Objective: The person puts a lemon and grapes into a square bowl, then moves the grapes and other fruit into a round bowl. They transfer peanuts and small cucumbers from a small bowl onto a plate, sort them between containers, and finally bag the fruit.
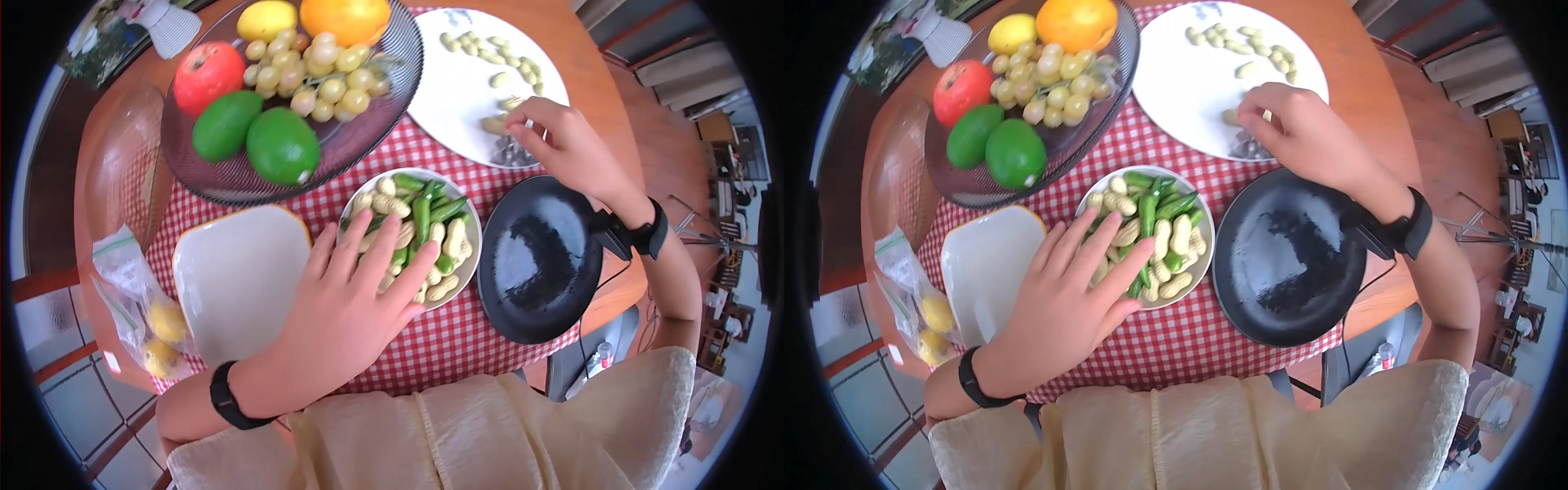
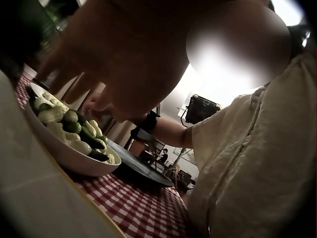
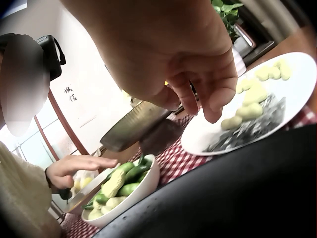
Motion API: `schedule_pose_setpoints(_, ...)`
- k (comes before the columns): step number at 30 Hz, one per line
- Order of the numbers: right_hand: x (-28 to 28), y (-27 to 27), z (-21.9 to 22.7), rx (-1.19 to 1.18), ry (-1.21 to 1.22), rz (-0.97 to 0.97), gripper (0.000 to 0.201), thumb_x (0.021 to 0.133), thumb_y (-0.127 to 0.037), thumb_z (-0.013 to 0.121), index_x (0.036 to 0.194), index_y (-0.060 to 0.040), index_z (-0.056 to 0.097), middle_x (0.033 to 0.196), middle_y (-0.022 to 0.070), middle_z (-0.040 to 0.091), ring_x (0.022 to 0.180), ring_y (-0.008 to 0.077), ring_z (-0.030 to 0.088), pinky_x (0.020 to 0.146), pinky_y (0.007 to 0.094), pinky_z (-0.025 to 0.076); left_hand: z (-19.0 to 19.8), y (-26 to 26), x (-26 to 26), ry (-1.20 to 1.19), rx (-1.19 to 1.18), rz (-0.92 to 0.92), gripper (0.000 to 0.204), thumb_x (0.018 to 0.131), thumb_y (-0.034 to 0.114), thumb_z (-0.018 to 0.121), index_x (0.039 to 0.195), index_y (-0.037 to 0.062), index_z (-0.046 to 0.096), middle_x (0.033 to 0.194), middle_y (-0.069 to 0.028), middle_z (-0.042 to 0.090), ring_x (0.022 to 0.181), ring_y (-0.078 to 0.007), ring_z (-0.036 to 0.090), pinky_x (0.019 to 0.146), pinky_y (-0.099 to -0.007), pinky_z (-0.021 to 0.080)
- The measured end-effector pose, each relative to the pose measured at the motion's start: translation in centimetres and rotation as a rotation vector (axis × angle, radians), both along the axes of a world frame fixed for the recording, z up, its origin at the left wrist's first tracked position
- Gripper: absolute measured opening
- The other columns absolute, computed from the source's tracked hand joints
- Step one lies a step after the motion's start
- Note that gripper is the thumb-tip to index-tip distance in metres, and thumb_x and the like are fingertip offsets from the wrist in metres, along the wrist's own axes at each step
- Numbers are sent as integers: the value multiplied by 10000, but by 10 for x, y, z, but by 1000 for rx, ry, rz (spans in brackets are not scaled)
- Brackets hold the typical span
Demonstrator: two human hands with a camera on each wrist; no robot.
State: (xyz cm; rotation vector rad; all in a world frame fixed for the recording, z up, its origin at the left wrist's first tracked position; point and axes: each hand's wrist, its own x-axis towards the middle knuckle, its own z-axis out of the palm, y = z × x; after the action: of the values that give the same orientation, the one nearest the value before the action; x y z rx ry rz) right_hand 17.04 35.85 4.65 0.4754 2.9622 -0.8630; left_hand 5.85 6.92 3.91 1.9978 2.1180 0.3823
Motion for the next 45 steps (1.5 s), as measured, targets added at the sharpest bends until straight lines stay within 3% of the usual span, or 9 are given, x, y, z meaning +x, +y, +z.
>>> schedule_pose_setpoints(7,-17,87,-34,346,-27,-84,647,811,-367,702,1319,-55,451,1281,221,465,1128,349,531,926,391,446,11,29,-1,30,73,-29,550,794,219,691,1287,41,525,1327,-183,482,1196,-339,489,977,-448,412)
schedule_pose_setpoints(13,-41,100,-27,278,-360,-146,776,737,-478,717,1323,-36,466,1246,232,507,1149,363,518,953,403,433,14,109,5,108,73,-8,355,793,123,638,1128,20,582,1165,-185,545,989,-301,629,803,-392,522)
schedule_pose_setpoints(21,-50,110,-25,98,-423,-284,664,757,-345,709,1278,4,490,1101,206,579,846,276,662,619,337,567,-5,217,-3,101,-89,38,442,779,223,688,1166,41,574,1171,-219,544,876,-318,680,748,-394,553)
schedule_pose_setpoints(24,-51,107,-23,-16,-343,-346,594,756,-231,696,1243,34,485,1012,198,611,704,237,670,544,310,575,-18,243,-8,129,-181,103,617,778,370,725,1247,25,520,1242,-269,510,1023,-340,639,827,-392,534)
schedule_pose_setpoints(26,-52,101,-21,-108,-317,-388,559,749,-172,680,1220,56,480,963,198,628,630,226,662,527,306,577,-19,254,-11,121,-347,42,631,844,223,645,1417,87,420,1466,-190,290,1234,-352,475,711,-466,582)
schedule_pose_setpoints(30,-54,94,-23,-163,-295,-415,490,760,-100,641,1202,39,484,985,233,617,604,257,672,522,302,583,-82,299,-14,-68,-214,241,589,844,226,633,1365,15,456,1430,-132,357,1323,-369,333,851,-359,541)
schedule_pose_setpoints(31,-55,92,-22,-152,-287,-399,479,762,-90,636,1199,35,484,985,244,615,607,271,676,517,307,585,-39,267,-15,46,-200,182,511,833,213,643,1275,-14,525,1329,-190,445,1280,-340,409,870,-318,520)
schedule_pose_setpoints(40,-56,105,-42,-88,-236,-246,376,780,-120,638,1126,3,558,976,200,633,586,290,666,514,310,575,-73,291,-20,-297,44,337,342,815,232,680,1101,45,668,1213,-177,506,1001,-290,647,869,-366,524)
schedule_pose_setpoints(45,-46,106,-44,-146,-202,-259,317,771,-98,629,1072,-10,584,955,139,626,716,222,656,561,299,560,-34,279,-24,-360,-278,307,395,784,326,704,1083,68,688,1054,-156,682,1008,-293,654,842,-344,536)
